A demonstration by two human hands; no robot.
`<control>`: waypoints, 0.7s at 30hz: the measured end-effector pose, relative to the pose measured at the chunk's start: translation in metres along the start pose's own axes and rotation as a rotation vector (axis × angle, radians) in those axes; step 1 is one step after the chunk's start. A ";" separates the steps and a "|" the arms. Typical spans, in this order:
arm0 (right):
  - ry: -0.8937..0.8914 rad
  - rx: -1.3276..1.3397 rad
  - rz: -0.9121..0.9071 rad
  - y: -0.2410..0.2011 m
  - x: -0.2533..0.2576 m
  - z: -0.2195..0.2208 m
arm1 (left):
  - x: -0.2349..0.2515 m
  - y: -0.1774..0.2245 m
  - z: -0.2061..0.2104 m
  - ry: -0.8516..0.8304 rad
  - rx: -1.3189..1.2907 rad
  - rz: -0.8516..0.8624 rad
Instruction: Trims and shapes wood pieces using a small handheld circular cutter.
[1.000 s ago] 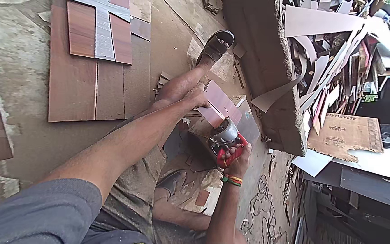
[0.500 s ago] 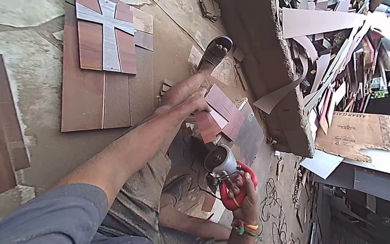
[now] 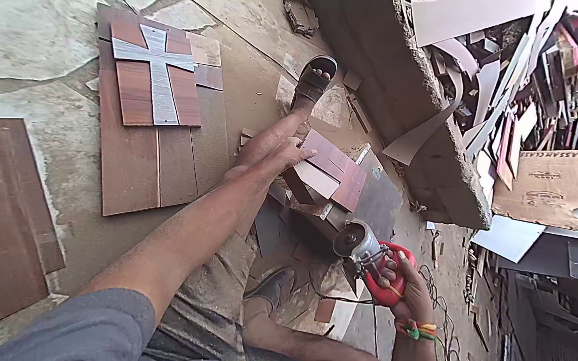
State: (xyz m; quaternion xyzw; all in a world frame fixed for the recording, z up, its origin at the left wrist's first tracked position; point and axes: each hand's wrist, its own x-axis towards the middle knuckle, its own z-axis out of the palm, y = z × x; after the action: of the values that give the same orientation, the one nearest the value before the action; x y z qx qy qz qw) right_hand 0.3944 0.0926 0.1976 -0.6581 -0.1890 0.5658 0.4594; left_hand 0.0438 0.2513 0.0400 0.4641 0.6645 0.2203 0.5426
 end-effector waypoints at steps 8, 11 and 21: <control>-0.115 -0.032 0.104 -0.018 0.024 -0.023 | 0.000 0.008 0.005 0.063 -0.010 -0.031; -0.130 -0.033 0.116 -0.027 0.032 -0.022 | 0.001 0.008 0.010 0.046 -0.143 -0.001; -0.107 0.049 0.180 -0.038 0.047 -0.019 | 0.005 -0.002 0.006 -0.010 -0.163 0.069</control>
State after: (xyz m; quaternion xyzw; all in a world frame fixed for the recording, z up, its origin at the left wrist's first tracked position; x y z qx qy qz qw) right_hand 0.4360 0.1404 0.2001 -0.6298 -0.1397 0.6435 0.4119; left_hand 0.0484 0.2536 0.0341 0.4423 0.6252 0.2898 0.5741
